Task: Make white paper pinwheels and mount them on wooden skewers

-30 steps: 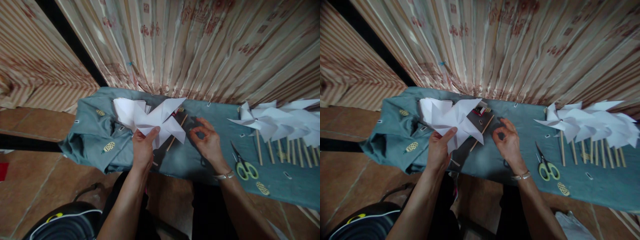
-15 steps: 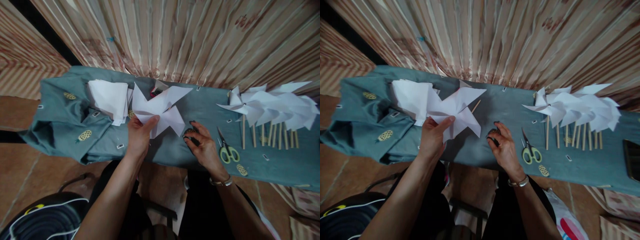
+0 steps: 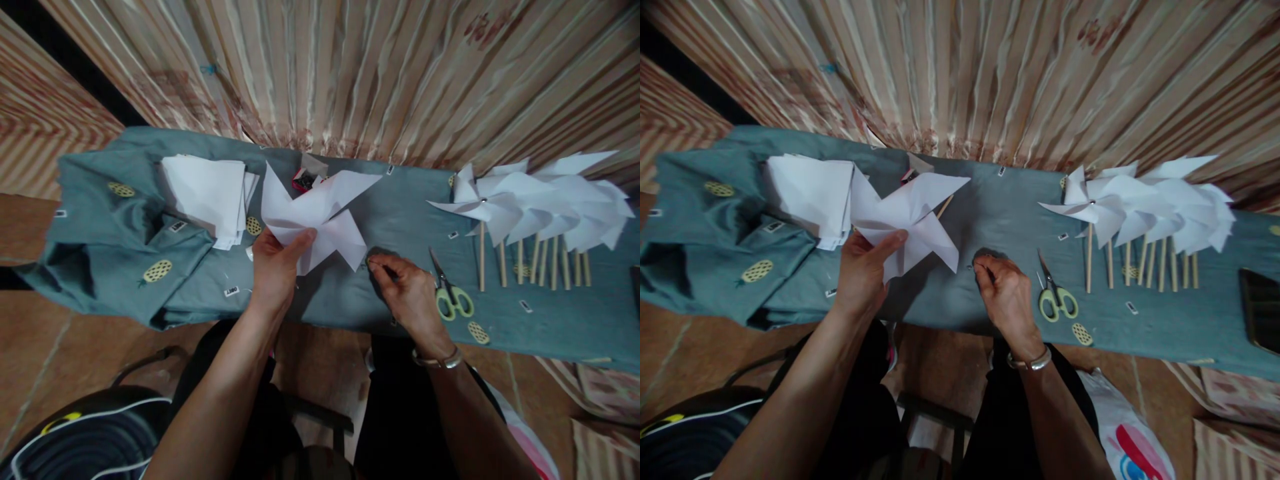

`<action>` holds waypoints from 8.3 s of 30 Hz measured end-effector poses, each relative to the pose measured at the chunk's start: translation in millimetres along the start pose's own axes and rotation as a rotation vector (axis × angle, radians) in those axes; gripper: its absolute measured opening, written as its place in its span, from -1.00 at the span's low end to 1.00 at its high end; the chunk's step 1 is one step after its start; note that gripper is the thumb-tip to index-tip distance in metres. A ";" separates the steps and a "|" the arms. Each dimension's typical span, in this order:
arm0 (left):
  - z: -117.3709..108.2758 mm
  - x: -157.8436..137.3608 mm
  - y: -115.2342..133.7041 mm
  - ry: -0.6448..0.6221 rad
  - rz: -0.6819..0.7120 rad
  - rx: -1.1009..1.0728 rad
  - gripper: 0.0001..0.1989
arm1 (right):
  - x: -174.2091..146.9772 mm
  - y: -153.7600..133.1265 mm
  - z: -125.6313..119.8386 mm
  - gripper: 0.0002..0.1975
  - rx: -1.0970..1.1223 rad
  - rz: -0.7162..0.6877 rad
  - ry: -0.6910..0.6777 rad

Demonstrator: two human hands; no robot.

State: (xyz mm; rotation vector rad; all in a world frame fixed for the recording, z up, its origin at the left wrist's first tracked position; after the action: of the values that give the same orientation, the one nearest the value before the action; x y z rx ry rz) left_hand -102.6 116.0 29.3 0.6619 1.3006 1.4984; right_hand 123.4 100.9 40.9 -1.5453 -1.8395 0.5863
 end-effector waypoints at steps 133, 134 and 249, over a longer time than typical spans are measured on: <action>50.1 -34.3 -36.4 -0.333 -0.022 0.297 -0.70 | -1.6 -21.8 -6.3 -0.95 0.517 0.103 -0.060; 49.9 -33.9 -36.6 -0.335 -0.019 0.304 -0.70 | -1.7 -20.1 -5.0 -0.95 0.531 0.117 -0.062; 40.9 -34.7 -31.1 -0.294 -0.029 0.283 -0.80 | -8.7 0.7 11.5 -0.36 0.951 0.425 0.083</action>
State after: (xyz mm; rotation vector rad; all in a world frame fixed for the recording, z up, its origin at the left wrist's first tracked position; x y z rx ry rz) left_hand -44.4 97.7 18.0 1.0013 1.2947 1.1514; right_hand 116.4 93.3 30.8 -1.2248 -0.8921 1.3258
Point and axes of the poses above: each hand's wrist, its own x-axis towards the middle knuckle, its own z-axis out of the palm, y = z × x, the point moved 9 cm from there along x, towards the middle knuckle, and after that the axes turned 10 degrees about x, right-handed, at the moved point
